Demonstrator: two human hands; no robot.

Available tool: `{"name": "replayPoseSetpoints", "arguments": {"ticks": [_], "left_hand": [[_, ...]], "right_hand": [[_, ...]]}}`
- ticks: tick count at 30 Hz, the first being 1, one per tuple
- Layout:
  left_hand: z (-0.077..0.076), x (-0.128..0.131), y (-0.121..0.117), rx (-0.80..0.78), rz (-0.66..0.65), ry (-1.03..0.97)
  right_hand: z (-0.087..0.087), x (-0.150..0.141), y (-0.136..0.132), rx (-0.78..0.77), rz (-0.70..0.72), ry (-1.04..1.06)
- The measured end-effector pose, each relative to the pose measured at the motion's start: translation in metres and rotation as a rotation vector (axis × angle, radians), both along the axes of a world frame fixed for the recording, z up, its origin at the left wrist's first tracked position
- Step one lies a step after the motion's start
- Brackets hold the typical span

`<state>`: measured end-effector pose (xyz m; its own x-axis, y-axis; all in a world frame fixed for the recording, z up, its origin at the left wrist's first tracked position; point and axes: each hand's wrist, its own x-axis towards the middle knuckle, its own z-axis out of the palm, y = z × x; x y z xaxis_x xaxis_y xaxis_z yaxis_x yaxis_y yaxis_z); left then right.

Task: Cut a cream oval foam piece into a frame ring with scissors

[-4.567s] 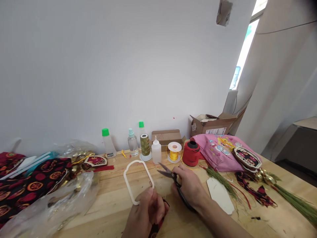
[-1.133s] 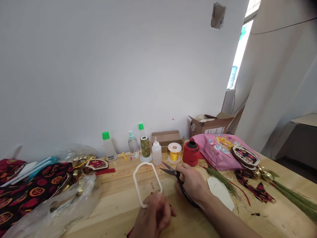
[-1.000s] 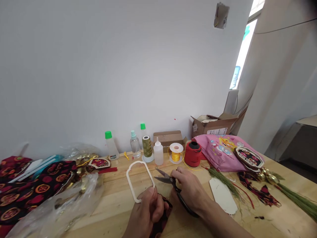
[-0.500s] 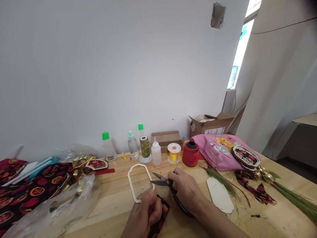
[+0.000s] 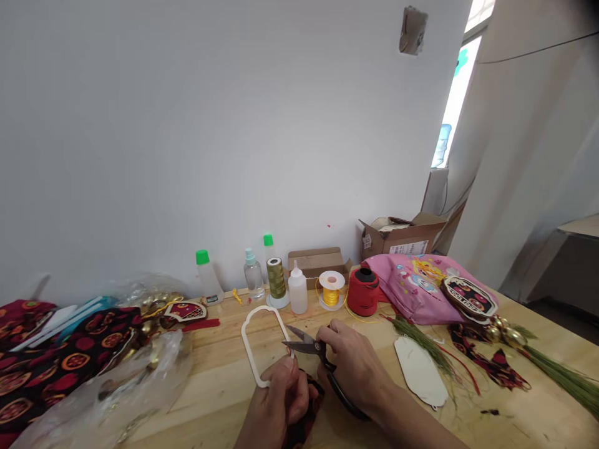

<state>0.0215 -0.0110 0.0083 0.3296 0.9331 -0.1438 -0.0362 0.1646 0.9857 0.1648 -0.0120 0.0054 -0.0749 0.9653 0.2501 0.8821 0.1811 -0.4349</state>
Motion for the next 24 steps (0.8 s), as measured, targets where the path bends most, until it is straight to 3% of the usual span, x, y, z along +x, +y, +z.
{"name": "replayPoseSetpoints", "arguments": {"ticks": [3,7,10,16,20,24], "left_hand": [[-0.002,0.003,-0.003,0.011,-0.005,0.014],[-0.005,0.005,-0.007,0.084,-0.058,0.03],[-0.005,0.004,-0.006,0.039,-0.084,-0.014],[-0.002,0.002,-0.002,-0.03,-0.098,-0.26],[-0.007,0.001,-0.001,-0.117,-0.186,-0.354],[-0.015,-0.002,0.003,-0.206,-0.297,-0.337]], "right_hand": [[-0.002,0.001,0.001,-0.018,0.009,0.014],[-0.004,0.011,0.006,-0.022,-0.083,-0.001],[-0.004,0.016,0.009,0.032,-0.126,0.069],[-0.004,0.007,0.01,0.134,0.037,0.537],[0.005,-0.003,0.005,0.063,0.153,0.892],[0.018,-0.008,0.002,-0.076,0.272,1.104]]}}
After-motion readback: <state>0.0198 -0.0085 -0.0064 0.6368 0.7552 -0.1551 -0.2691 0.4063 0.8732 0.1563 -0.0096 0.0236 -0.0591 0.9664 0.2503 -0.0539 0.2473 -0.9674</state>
